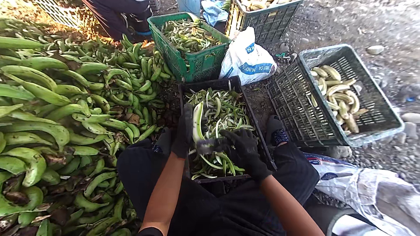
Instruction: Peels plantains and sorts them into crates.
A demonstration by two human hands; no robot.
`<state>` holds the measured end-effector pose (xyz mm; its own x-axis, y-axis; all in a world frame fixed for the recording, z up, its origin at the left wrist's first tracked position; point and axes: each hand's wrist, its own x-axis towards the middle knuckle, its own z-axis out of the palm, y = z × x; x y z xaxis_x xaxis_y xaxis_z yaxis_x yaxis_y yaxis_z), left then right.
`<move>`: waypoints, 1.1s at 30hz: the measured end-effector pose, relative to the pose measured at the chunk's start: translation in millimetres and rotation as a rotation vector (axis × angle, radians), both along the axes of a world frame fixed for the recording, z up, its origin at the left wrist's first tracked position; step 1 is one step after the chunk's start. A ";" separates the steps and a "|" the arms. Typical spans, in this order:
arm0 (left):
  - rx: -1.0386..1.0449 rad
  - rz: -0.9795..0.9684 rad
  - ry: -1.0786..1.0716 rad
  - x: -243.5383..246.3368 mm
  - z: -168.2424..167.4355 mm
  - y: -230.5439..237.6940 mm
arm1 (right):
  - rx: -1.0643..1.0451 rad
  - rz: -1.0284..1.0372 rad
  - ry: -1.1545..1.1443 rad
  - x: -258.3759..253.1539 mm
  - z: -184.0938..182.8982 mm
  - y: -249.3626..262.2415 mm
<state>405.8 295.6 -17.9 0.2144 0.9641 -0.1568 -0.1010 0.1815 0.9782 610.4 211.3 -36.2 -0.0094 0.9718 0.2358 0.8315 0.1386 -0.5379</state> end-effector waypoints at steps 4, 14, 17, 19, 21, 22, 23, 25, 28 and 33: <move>0.028 -0.044 0.267 27.8 5.8 -7.9 | -0.264 -0.251 0.226 -1.6 18.8 38.9; -0.133 -0.208 0.548 14.2 -6.5 -38.0 | -0.212 -0.406 1.281 68.1 -80.5 -27.4; -0.224 -0.508 0.578 41.2 -28.8 -35.4 | -0.054 -0.572 1.704 73.4 -94.0 -71.1; -0.232 -0.513 0.402 102.4 -10.4 -13.2 | -0.002 -0.623 1.730 76.2 -92.6 -77.7; -0.193 -0.508 0.100 177.6 32.0 15.8 | -0.003 -0.602 1.712 77.9 -93.9 -76.8; -0.147 -0.496 -0.011 212.1 52.1 29.6 | -0.021 -0.622 1.729 76.6 -94.0 -73.8; -0.076 -0.441 -0.048 244.0 73.3 39.0 | -0.050 -0.647 1.737 74.4 -92.3 -70.7; 0.078 -0.426 -0.010 281.0 100.3 54.8 | -0.108 -0.689 1.726 69.9 -90.1 -66.4; 0.044 -0.388 0.090 284.9 115.8 62.5 | -0.176 -0.683 1.663 66.1 -88.2 -63.9; 0.030 -0.330 0.228 128.5 115.5 99.5 | -0.154 -0.617 1.668 64.2 -95.3 -58.2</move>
<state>534.3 395.1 97.6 0.4762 0.8541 -0.2089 0.1782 0.1389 0.9741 674.6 153.1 -131.4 0.4589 0.7539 -0.4701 -0.6463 -0.0797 -0.7589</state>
